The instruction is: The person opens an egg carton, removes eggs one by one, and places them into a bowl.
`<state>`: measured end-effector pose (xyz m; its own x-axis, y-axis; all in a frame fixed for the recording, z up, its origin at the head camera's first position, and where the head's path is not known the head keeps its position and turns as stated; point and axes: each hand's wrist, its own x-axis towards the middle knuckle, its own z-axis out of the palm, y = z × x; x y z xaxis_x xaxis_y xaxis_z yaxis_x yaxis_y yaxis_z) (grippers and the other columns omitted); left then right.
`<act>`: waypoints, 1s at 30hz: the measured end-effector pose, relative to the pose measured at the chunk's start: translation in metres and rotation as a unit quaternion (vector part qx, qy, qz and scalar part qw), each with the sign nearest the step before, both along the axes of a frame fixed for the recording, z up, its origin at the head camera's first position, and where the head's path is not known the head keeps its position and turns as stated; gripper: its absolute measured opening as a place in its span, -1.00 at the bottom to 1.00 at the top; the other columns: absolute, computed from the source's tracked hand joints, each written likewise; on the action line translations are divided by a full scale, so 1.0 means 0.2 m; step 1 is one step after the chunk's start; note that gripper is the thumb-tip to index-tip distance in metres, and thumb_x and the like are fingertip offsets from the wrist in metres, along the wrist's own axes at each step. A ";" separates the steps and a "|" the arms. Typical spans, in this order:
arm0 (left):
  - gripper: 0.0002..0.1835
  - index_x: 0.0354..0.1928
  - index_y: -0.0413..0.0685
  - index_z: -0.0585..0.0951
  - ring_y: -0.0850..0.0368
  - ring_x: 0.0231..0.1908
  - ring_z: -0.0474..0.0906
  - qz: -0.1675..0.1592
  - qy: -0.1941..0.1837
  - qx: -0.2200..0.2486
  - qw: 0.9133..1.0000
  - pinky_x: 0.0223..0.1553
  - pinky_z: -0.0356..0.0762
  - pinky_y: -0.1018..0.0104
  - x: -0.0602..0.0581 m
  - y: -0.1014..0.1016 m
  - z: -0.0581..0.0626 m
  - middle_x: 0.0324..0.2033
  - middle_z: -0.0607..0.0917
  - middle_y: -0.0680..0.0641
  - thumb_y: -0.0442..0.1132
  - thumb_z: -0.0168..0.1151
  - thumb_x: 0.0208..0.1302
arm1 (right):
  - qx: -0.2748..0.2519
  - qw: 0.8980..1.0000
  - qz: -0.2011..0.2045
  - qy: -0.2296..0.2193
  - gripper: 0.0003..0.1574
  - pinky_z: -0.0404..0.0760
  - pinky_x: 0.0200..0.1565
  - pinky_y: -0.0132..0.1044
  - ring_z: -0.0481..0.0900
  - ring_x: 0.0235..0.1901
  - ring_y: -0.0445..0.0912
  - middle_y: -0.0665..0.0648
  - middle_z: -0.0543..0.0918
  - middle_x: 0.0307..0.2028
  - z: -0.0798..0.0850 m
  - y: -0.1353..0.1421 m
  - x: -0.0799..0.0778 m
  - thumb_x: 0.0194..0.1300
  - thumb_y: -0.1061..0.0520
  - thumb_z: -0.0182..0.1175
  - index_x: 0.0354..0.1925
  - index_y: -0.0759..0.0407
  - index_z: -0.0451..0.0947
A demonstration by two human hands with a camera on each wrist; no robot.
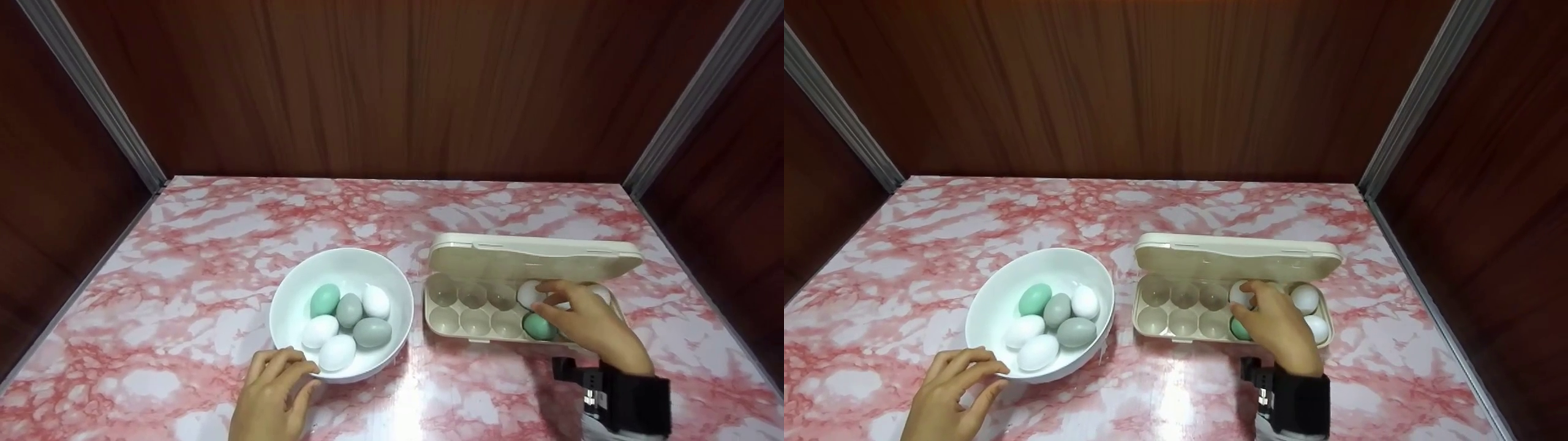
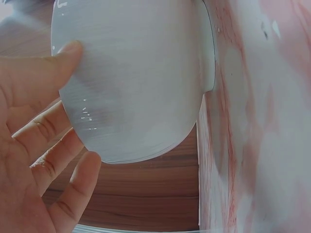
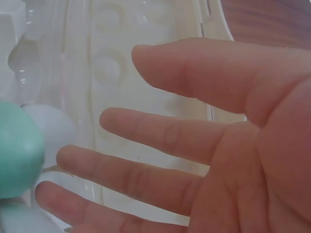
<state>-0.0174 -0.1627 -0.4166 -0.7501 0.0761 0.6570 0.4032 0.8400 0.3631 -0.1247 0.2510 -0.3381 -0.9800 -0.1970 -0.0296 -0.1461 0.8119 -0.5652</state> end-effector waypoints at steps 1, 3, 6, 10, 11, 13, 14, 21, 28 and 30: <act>-0.73 -0.35 0.05 0.72 0.13 -0.13 0.45 -0.001 0.002 -0.001 1.000 -0.20 0.66 0.24 0.00 0.00 0.00 -0.22 0.69 0.06 -0.34 0.58 -0.16 | -0.003 1.000 0.000 -0.007 -0.44 0.66 -0.08 0.00 0.66 -0.04 0.21 0.38 0.69 -0.04 0.00 -0.01 0.00 0.41 -0.02 0.19 0.20 0.33 0.49; -0.72 -0.36 0.05 0.72 0.13 -0.13 0.45 0.000 0.003 -0.003 1.000 -0.19 0.65 0.22 0.00 0.00 -0.01 -0.23 0.69 0.06 -0.35 0.58 -0.17 | -0.005 1.000 0.003 -0.020 -0.42 0.65 -0.09 -0.01 0.65 -0.04 0.18 0.38 0.69 -0.05 -0.01 -0.01 0.00 0.42 -0.01 0.18 0.21 0.38 0.46; -0.71 -0.36 0.04 0.72 0.13 -0.12 0.44 0.001 0.002 -0.002 1.000 -0.21 0.65 0.25 0.00 -0.01 -0.01 -0.23 0.69 0.04 -0.36 0.59 -0.20 | -0.008 0.999 0.002 -0.040 -0.39 0.66 -0.09 -0.02 0.65 -0.07 0.13 0.38 0.68 -0.07 -0.02 -0.02 0.00 0.42 -0.01 0.18 0.21 0.43 0.44; -0.69 -0.36 0.03 0.72 0.13 -0.13 0.44 -0.002 0.008 -0.003 1.000 -0.24 0.65 0.27 0.00 -0.01 -0.02 -0.24 0.69 0.03 -0.37 0.60 -0.22 | 0.001 0.999 -0.001 -0.047 -0.50 0.63 -0.16 -0.07 0.64 -0.16 0.06 0.29 0.68 -0.16 -0.03 -0.03 0.00 0.39 0.02 0.20 0.05 0.43 0.54; -0.69 -0.37 0.03 0.72 0.13 -0.13 0.44 -0.003 0.012 -0.004 1.000 -0.23 0.64 0.26 0.00 -0.01 -0.02 -0.24 0.69 0.03 -0.38 0.60 -0.22 | 0.004 0.999 -0.003 -0.048 -0.59 0.60 -0.21 -0.11 0.61 -0.22 0.03 0.25 0.66 -0.22 -0.03 -0.03 -0.01 0.38 0.03 0.21 -0.07 0.40 0.58; -0.69 -0.36 0.02 0.72 0.14 -0.14 0.44 -0.007 0.019 -0.006 1.000 -0.23 0.64 0.24 -0.01 -0.01 -0.02 -0.25 0.69 0.03 -0.37 0.59 -0.23 | 0.012 0.999 -0.007 -0.051 -0.72 0.50 -0.33 -0.20 0.51 -0.35 -0.05 0.14 0.55 -0.36 -0.03 -0.05 -0.01 0.33 0.06 0.23 -0.32 0.30 0.56; -0.69 -0.36 0.02 0.72 0.14 -0.14 0.43 -0.009 0.023 -0.008 1.000 -0.22 0.64 0.25 -0.01 -0.01 -0.02 -0.25 0.69 0.03 -0.37 0.59 -0.23 | 0.016 0.998 -0.011 -0.052 -0.73 0.43 -0.37 -0.24 0.44 -0.39 -0.07 0.09 0.48 -0.41 -0.03 -0.05 -0.01 0.31 0.07 0.24 -0.41 0.24 0.52; -0.68 -0.36 0.01 0.72 0.15 -0.15 0.42 -0.021 0.035 -0.004 0.999 -0.11 0.48 0.52 -0.01 -0.02 -0.02 -0.26 0.68 0.03 -0.39 0.58 -0.24 | 0.063 0.996 -0.041 -0.052 -0.79 0.27 -0.45 -0.29 0.33 -0.47 -0.09 0.01 0.34 -0.53 -0.04 -0.11 -0.01 0.21 0.06 0.28 -0.47 0.13 0.52; -0.69 -0.36 0.04 0.72 0.14 -0.14 0.43 -0.017 0.031 -0.007 0.999 -0.06 0.45 0.53 -0.02 -0.02 -0.02 -0.26 0.68 0.04 -0.37 0.59 -0.23 | 0.109 0.992 -0.044 -0.035 -0.81 0.53 -0.33 -0.05 0.49 -0.38 0.04 0.19 0.56 -0.36 -0.06 -0.13 -0.02 0.04 0.12 0.34 -0.39 0.20 0.58; -0.68 -0.36 0.05 0.72 0.15 -0.14 0.43 -0.016 0.028 -0.006 0.999 -0.06 0.44 0.54 -0.02 -0.02 -0.02 -0.25 0.68 0.05 -0.37 0.60 -0.24 | 0.114 0.992 -0.045 -0.032 -0.73 0.56 -0.30 0.05 0.52 -0.36 0.09 0.25 0.57 -0.29 -0.06 -0.13 -0.02 0.00 0.12 0.36 -0.32 0.24 0.61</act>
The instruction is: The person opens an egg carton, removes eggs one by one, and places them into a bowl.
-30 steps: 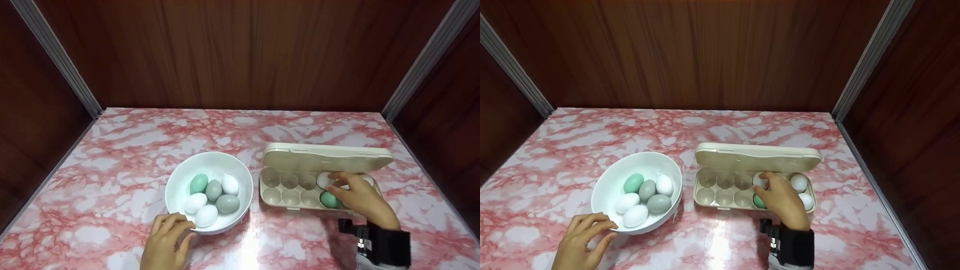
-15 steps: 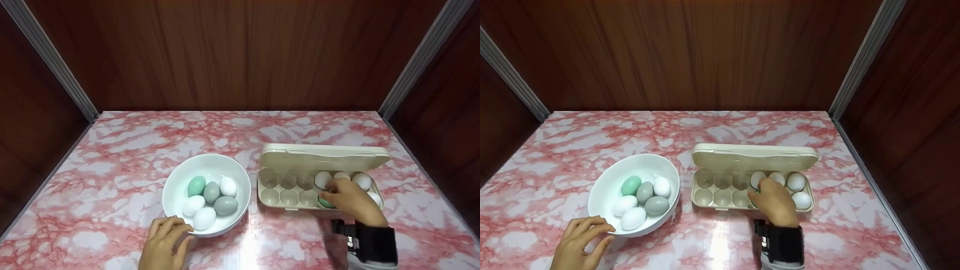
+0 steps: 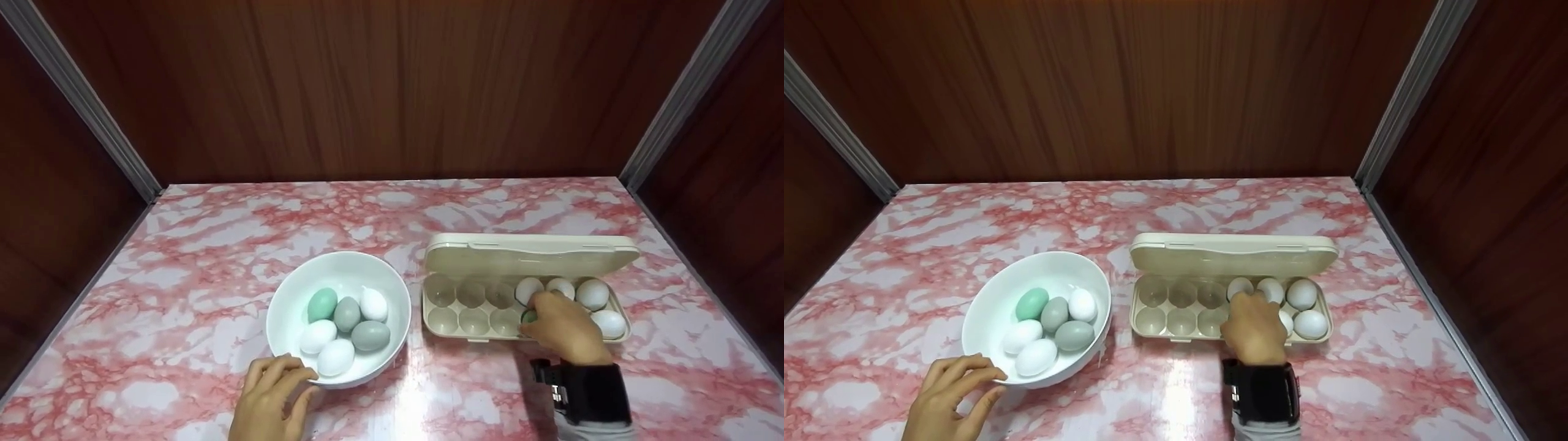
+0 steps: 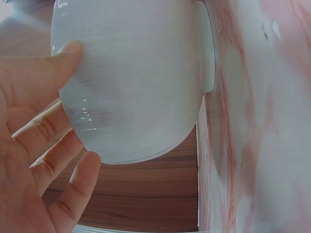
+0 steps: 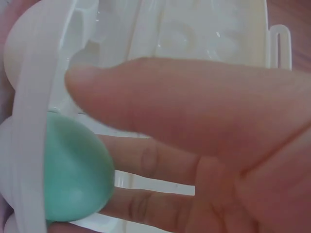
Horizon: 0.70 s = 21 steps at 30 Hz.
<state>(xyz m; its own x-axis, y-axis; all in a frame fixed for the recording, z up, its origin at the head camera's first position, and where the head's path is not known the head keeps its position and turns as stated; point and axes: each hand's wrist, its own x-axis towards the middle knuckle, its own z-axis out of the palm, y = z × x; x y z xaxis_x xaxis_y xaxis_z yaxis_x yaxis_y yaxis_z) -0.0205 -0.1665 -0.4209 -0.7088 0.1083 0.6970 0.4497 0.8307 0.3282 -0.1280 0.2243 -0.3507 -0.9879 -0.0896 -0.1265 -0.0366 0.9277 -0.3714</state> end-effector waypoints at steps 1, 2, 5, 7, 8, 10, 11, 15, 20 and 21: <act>-0.68 -0.36 0.05 0.72 0.15 -0.14 0.43 0.000 -0.001 0.000 1.000 -0.06 0.44 0.54 0.00 0.00 0.00 -0.25 0.67 0.05 -0.37 0.60 -0.24 | 0.003 1.000 0.000 0.001 -0.71 0.56 -0.31 0.07 0.53 -0.37 0.12 0.27 0.56 -0.29 0.00 0.00 0.00 -0.02 0.13 0.36 -0.30 0.25 0.61; -0.67 -0.36 0.05 0.72 0.15 -0.14 0.42 0.000 -0.001 0.000 1.000 -0.07 0.44 0.54 0.01 0.00 0.00 -0.25 0.67 0.05 -0.38 0.60 -0.24 | 0.005 1.000 0.001 0.002 -0.69 0.56 -0.32 0.08 0.53 -0.37 0.13 0.28 0.55 -0.28 0.00 -0.01 0.01 -0.03 0.13 0.36 -0.28 0.26 0.61; -0.68 -0.36 0.04 0.72 0.16 -0.15 0.42 -0.002 0.000 0.000 1.000 -0.08 0.44 0.57 0.01 0.00 -0.01 -0.25 0.67 0.04 -0.39 0.59 -0.24 | 0.015 1.000 0.001 0.007 -0.71 0.56 -0.36 0.08 0.53 -0.39 0.16 0.32 0.53 -0.28 -0.01 -0.02 0.02 -0.06 0.19 0.35 -0.30 0.27 0.58; -0.68 -0.35 0.04 0.72 0.16 -0.15 0.42 -0.001 -0.004 -0.001 1.000 -0.12 0.49 0.50 0.02 0.00 -0.01 -0.24 0.67 0.04 -0.38 0.59 -0.23 | 0.024 1.000 0.000 0.010 -0.74 0.56 -0.37 0.09 0.54 -0.40 0.17 0.33 0.52 -0.28 -0.02 -0.02 0.03 -0.07 0.24 0.33 -0.32 0.27 0.55; -0.68 -0.35 0.04 0.72 0.16 -0.15 0.42 0.001 -0.007 -0.002 1.000 -0.14 0.53 0.45 0.03 0.00 -0.01 -0.24 0.67 0.05 -0.38 0.59 -0.22 | 0.027 1.000 -0.001 0.009 -0.74 0.56 -0.38 0.10 0.54 -0.39 0.18 0.34 0.52 -0.27 -0.02 -0.02 0.03 -0.07 0.26 0.31 -0.32 0.27 0.54; -0.69 -0.36 0.05 0.72 0.16 -0.15 0.42 0.004 -0.013 -0.002 1.000 -0.19 0.58 0.35 0.03 0.00 -0.01 -0.25 0.67 0.05 -0.38 0.59 -0.21 | 0.032 0.999 -0.007 0.008 -0.75 0.55 -0.39 0.12 0.54 -0.39 0.20 0.36 0.52 -0.25 -0.03 -0.02 0.03 -0.07 0.29 0.28 -0.31 0.28 0.51; -0.69 -0.36 0.04 0.72 0.16 -0.15 0.41 0.006 -0.017 -0.001 1.000 -0.21 0.60 0.31 0.03 0.00 -0.01 -0.25 0.67 0.05 -0.38 0.59 -0.21 | 0.034 0.999 -0.010 0.006 -0.74 0.56 -0.40 0.13 0.55 -0.39 0.22 0.36 0.52 -0.24 -0.04 -0.03 0.03 -0.06 0.29 0.26 -0.30 0.28 0.50; -0.69 -0.36 0.02 0.72 0.16 -0.16 0.41 0.007 -0.022 0.002 1.000 -0.24 0.62 0.30 0.03 0.01 0.00 -0.25 0.68 0.04 -0.40 0.59 -0.22 | 0.036 0.999 -0.019 -0.001 -0.75 0.56 -0.44 0.12 0.57 -0.38 0.25 0.38 0.51 -0.21 -0.05 -0.03 0.03 -0.04 0.29 0.23 -0.29 0.27 0.48; -0.69 -0.34 0.00 0.73 0.15 -0.15 0.41 0.007 -0.037 0.017 0.999 -0.35 0.56 0.45 0.02 0.02 0.01 -0.22 0.68 0.03 -0.42 0.58 -0.18 | 0.031 0.999 -0.025 0.001 -0.71 0.56 -0.45 0.14 0.58 -0.35 0.30 0.41 0.50 -0.17 -0.04 -0.03 0.01 -0.01 0.28 0.23 -0.22 0.29 0.48; -0.70 -0.33 0.00 0.73 0.14 -0.15 0.41 0.007 -0.040 0.021 0.999 -0.39 0.54 0.48 0.02 0.02 0.02 -0.22 0.68 0.03 -0.42 0.57 -0.16 | 0.029 0.999 -0.027 0.001 -0.70 0.56 -0.45 0.13 0.58 -0.34 0.30 0.42 0.49 -0.16 -0.04 -0.03 0.01 0.00 0.28 0.23 -0.21 0.29 0.48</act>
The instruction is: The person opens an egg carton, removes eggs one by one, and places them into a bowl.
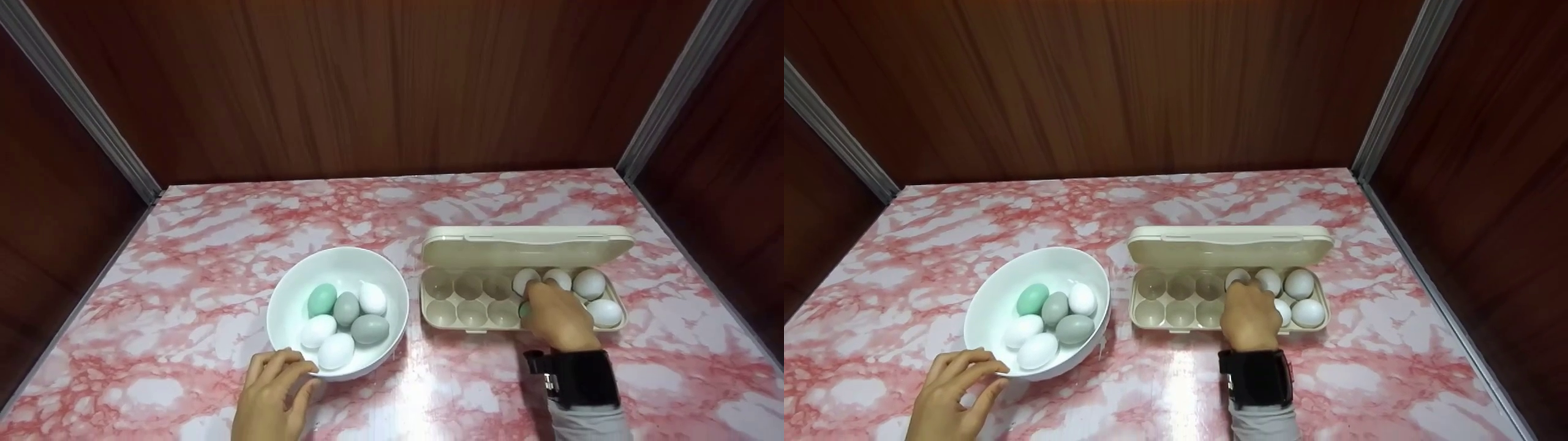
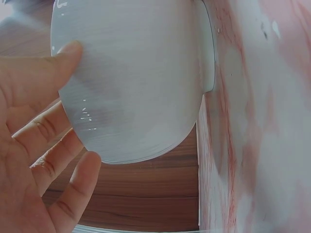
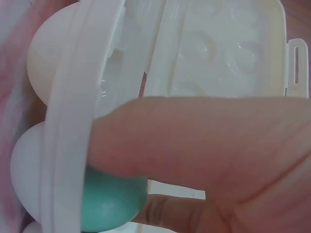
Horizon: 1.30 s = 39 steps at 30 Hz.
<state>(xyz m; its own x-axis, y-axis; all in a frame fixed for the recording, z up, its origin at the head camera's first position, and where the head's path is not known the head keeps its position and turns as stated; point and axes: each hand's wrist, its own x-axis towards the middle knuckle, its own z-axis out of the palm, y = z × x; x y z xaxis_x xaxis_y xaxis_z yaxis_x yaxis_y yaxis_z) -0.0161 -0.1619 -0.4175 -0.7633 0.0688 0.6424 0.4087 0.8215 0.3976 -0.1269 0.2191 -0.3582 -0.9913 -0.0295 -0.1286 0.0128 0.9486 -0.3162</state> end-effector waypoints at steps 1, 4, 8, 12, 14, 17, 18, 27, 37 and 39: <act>-0.70 -0.33 -0.01 0.73 0.14 -0.15 0.41 -0.002 -0.004 0.004 1.000 -0.42 0.53 0.51 0.00 0.00 0.00 -0.21 0.68 0.02 -0.43 0.57 -0.15 | -0.002 1.000 -0.002 -0.002 -0.69 0.56 -0.45 0.14 0.58 -0.33 0.31 0.42 0.49 -0.15 0.00 0.00 0.00 0.01 0.27 0.22 -0.19 0.30 0.48; -0.71 -0.33 0.00 0.73 0.13 -0.15 0.41 -0.005 -0.006 0.008 1.000 -0.48 0.51 0.56 0.00 0.01 0.01 -0.22 0.68 0.00 -0.43 0.56 -0.13 | -0.005 1.000 -0.008 -0.008 -0.66 0.57 -0.43 0.17 0.58 -0.29 0.33 0.44 0.49 -0.12 0.00 0.01 0.01 0.02 0.26 0.22 -0.17 0.32 0.48; -0.70 -0.34 0.03 0.72 0.13 -0.14 0.43 0.002 0.001 0.005 1.000 -0.34 0.58 0.45 0.01 0.01 0.01 -0.23 0.69 0.01 -0.43 0.57 -0.15 | -0.016 1.000 -0.013 -0.002 -0.72 0.57 -0.43 0.17 0.57 -0.29 0.30 0.41 0.50 -0.12 -0.01 0.00 0.01 0.01 0.25 0.22 -0.23 0.28 0.50; -0.68 -0.36 0.04 0.72 0.13 -0.13 0.44 0.008 0.008 0.001 1.000 -0.26 0.57 0.39 0.00 0.00 0.01 -0.23 0.69 0.02 -0.44 0.57 -0.18 | -0.028 0.999 -0.014 0.009 -0.81 0.56 -0.42 0.11 0.56 -0.32 0.22 0.35 0.52 -0.16 0.00 0.00 0.00 -0.02 0.24 0.21 -0.34 0.22 0.51; -0.68 -0.36 0.03 0.72 0.12 -0.14 0.44 0.007 0.010 0.000 1.000 -0.32 0.54 0.47 0.00 0.00 0.01 -0.23 0.70 0.01 -0.44 0.57 -0.19 | -0.031 0.999 -0.015 0.009 -0.83 0.55 -0.42 0.06 0.55 -0.34 0.18 0.32 0.52 -0.19 0.00 0.00 0.00 -0.05 0.23 0.22 -0.38 0.21 0.51; -0.69 -0.36 0.04 0.72 0.12 -0.14 0.43 0.006 0.012 -0.005 1.000 -0.34 0.52 0.49 0.01 -0.01 0.01 -0.23 0.69 0.00 -0.43 0.58 -0.19 | -0.035 0.999 -0.013 0.011 -0.82 0.54 -0.42 0.03 0.52 -0.37 0.13 0.28 0.50 -0.23 -0.01 0.01 0.01 -0.08 0.21 0.24 -0.40 0.22 0.51; -0.69 -0.36 0.04 0.72 0.12 -0.15 0.43 0.006 0.013 -0.007 1.000 -0.33 0.52 0.47 0.01 -0.01 0.01 -0.23 0.69 0.01 -0.42 0.58 -0.19 | -0.036 0.999 -0.013 0.012 -0.82 0.54 -0.42 0.02 0.51 -0.38 0.12 0.27 0.49 -0.24 -0.01 0.02 0.01 -0.08 0.21 0.25 -0.40 0.22 0.52; -0.71 -0.35 0.06 0.72 0.15 -0.15 0.43 0.009 0.010 -0.012 1.000 -0.20 0.58 0.24 0.00 0.01 0.00 -0.24 0.69 0.04 -0.39 0.57 -0.15 | -0.057 0.998 -0.021 0.012 -0.85 0.53 -0.40 -0.06 0.51 -0.40 0.07 0.23 0.55 -0.29 0.01 0.04 0.01 -0.07 0.16 0.26 -0.45 0.18 0.52; -0.71 -0.35 0.04 0.73 0.14 -0.15 0.43 0.013 0.006 -0.010 1.000 -0.25 0.57 0.31 0.00 0.00 0.01 -0.23 0.70 0.03 -0.38 0.59 -0.17 | -0.080 0.996 -0.039 0.009 -0.84 0.50 -0.36 -0.13 0.52 -0.37 0.04 0.21 0.58 -0.25 0.02 0.03 0.01 -0.01 0.13 0.25 -0.39 0.17 0.59; -0.71 -0.34 0.04 0.73 0.14 -0.15 0.43 0.012 0.005 -0.009 1.000 -0.27 0.57 0.34 0.00 0.00 0.01 -0.22 0.69 0.03 -0.38 0.58 -0.16 | -0.083 0.995 -0.046 0.011 -0.86 0.47 -0.39 -0.16 0.51 -0.38 0.04 0.21 0.57 -0.26 0.03 0.03 0.01 -0.01 0.13 0.23 -0.41 0.16 0.57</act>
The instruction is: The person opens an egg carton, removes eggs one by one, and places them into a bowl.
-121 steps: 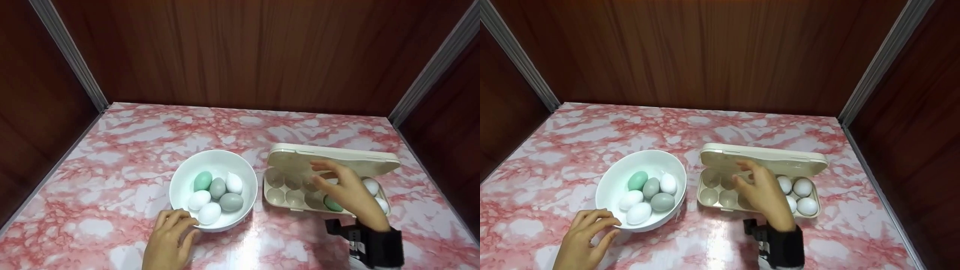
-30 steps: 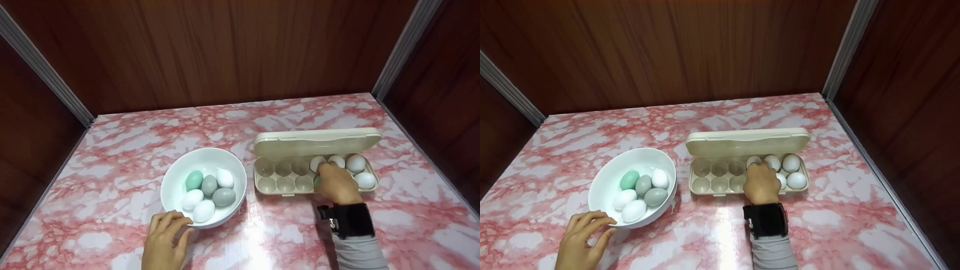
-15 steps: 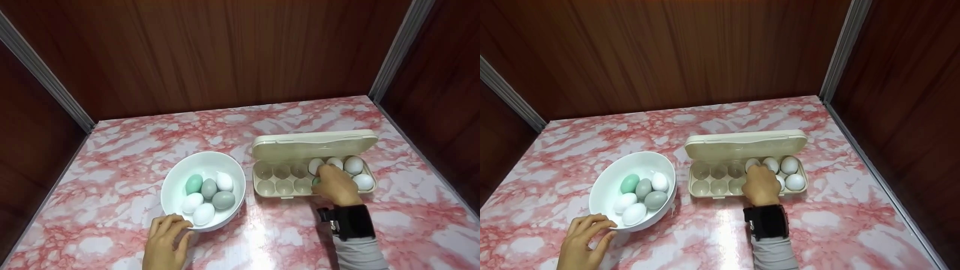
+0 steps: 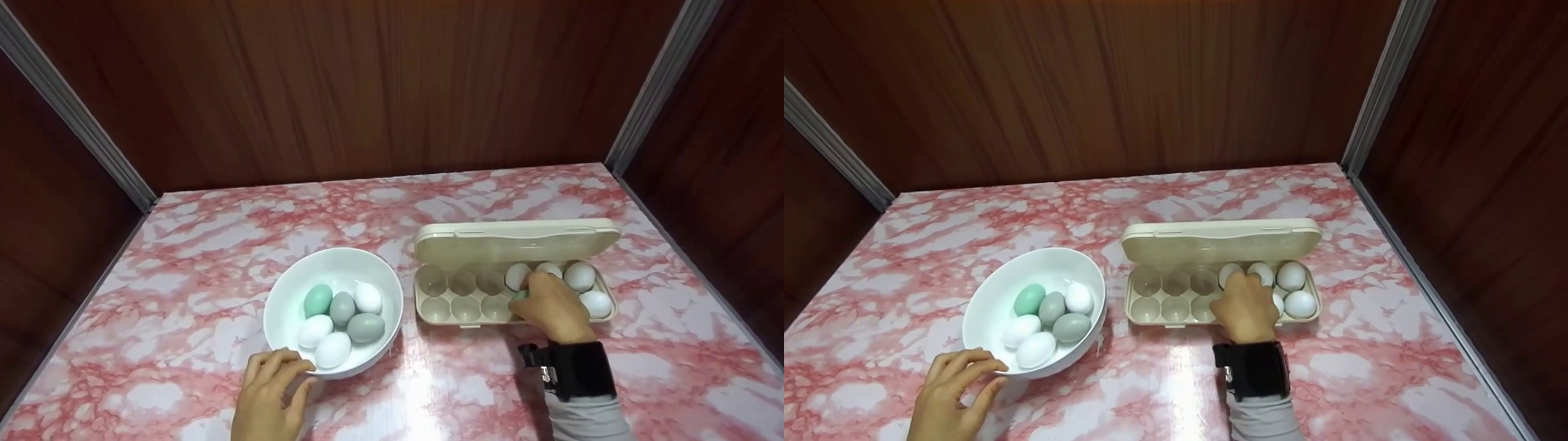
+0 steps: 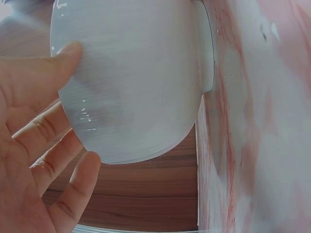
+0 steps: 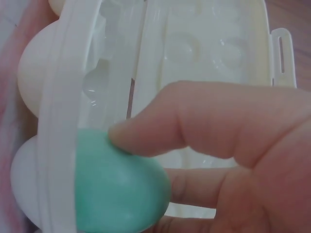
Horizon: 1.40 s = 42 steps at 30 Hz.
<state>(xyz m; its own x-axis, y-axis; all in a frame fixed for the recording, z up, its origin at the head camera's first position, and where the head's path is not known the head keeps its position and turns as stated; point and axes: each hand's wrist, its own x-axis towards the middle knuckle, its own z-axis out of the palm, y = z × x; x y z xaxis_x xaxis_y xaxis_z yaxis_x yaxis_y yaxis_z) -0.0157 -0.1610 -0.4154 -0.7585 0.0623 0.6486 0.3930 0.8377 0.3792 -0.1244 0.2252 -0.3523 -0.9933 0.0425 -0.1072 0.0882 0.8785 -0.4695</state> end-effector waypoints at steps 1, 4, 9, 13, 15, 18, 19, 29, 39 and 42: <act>-0.71 -0.34 0.05 0.73 0.14 -0.15 0.43 -0.001 0.000 0.000 1.000 -0.27 0.57 0.34 0.00 0.00 0.00 -0.23 0.69 0.03 -0.38 0.58 -0.16 | -0.002 1.000 -0.005 0.001 -0.87 0.45 -0.41 -0.18 0.51 -0.38 0.04 0.21 0.57 -0.27 0.00 0.00 0.00 -0.02 0.13 0.22 -0.43 0.15 0.56; -0.71 -0.34 0.04 0.72 0.14 -0.15 0.43 -0.005 0.003 -0.002 1.000 -0.28 0.57 0.34 0.00 0.00 0.00 -0.23 0.69 0.03 -0.38 0.58 -0.15 | -0.010 1.000 -0.014 0.008 -0.90 0.40 -0.44 -0.23 0.49 -0.39 0.04 0.21 0.58 -0.31 0.01 -0.01 0.01 -0.02 0.13 0.20 -0.47 0.14 0.53; -0.72 -0.34 0.03 0.72 0.13 -0.15 0.43 -0.003 0.001 -0.001 1.000 -0.32 0.57 0.38 0.00 -0.01 0.00 -0.23 0.69 0.02 -0.38 0.57 -0.14 | -0.015 0.999 -0.016 0.027 -0.88 0.40 -0.40 -0.24 0.49 -0.36 0.04 0.22 0.58 -0.31 0.02 -0.02 0.02 0.01 0.13 0.20 -0.44 0.16 0.52; -0.73 -0.35 0.00 0.73 0.12 -0.15 0.42 0.000 -0.008 0.007 1.000 -0.39 0.57 0.43 0.00 0.00 0.00 -0.22 0.69 0.00 -0.39 0.57 -0.14 | -0.016 0.999 -0.017 0.041 -0.86 0.41 -0.38 -0.24 0.50 -0.34 0.03 0.21 0.58 -0.27 0.03 -0.03 0.02 0.01 0.13 0.18 -0.41 0.16 0.53; -0.73 -0.35 -0.01 0.73 0.11 -0.16 0.42 -0.001 -0.012 0.010 1.000 -0.43 0.55 0.47 0.01 0.00 0.00 -0.23 0.69 0.00 -0.40 0.57 -0.14 | -0.020 0.999 -0.016 0.048 -0.82 0.44 -0.37 -0.22 0.51 -0.32 0.03 0.20 0.59 -0.26 0.04 -0.03 0.02 0.00 0.13 0.17 -0.36 0.18 0.56; -0.74 -0.35 -0.02 0.73 0.11 -0.15 0.42 0.001 -0.015 0.010 1.000 -0.43 0.55 0.48 0.01 0.00 0.00 -0.22 0.69 -0.01 -0.40 0.57 -0.14 | -0.024 0.998 -0.012 0.061 -0.75 0.50 -0.31 -0.16 0.54 -0.28 0.05 0.22 0.62 -0.23 0.04 -0.03 0.02 0.01 0.13 0.17 -0.29 0.21 0.60; -0.73 -0.35 -0.02 0.73 0.10 -0.15 0.42 0.002 -0.016 0.010 1.000 -0.41 0.55 0.47 0.01 0.00 0.00 -0.22 0.69 0.00 -0.40 0.57 -0.15 | -0.025 0.997 -0.011 0.066 -0.74 0.51 -0.30 -0.14 0.54 -0.27 0.05 0.22 0.62 -0.22 0.04 -0.04 0.01 0.02 0.13 0.17 -0.28 0.22 0.60; -0.72 -0.34 0.00 0.73 0.10 -0.14 0.42 0.006 -0.023 0.005 1.000 -0.33 0.58 0.42 0.01 -0.01 0.00 -0.21 0.69 0.01 -0.39 0.58 -0.15 | -0.027 0.994 -0.004 0.110 -0.65 0.54 -0.21 0.01 0.51 -0.17 0.14 0.35 0.58 -0.18 0.03 -0.10 0.01 0.06 0.19 0.14 -0.17 0.32 0.63; -0.71 -0.34 0.02 0.73 0.10 -0.14 0.42 0.000 -0.023 0.012 1.000 -0.43 0.54 0.50 0.01 0.00 0.01 -0.21 0.69 0.00 -0.41 0.57 -0.15 | -0.036 0.990 0.030 0.130 -0.56 0.52 -0.25 -0.07 0.49 -0.21 0.13 0.33 0.56 -0.13 0.05 -0.21 0.05 0.11 0.19 0.15 -0.02 0.31 0.59; -0.69 -0.33 0.01 0.73 0.12 -0.14 0.41 -0.003 -0.016 0.014 1.000 -0.43 0.54 0.50 0.00 0.00 0.01 -0.21 0.69 0.01 -0.43 0.57 -0.16 | -0.043 0.990 0.045 0.130 -0.53 0.50 -0.28 -0.16 0.48 -0.23 0.08 0.30 0.54 -0.11 0.06 -0.27 0.06 0.09 0.20 0.16 0.01 0.30 0.58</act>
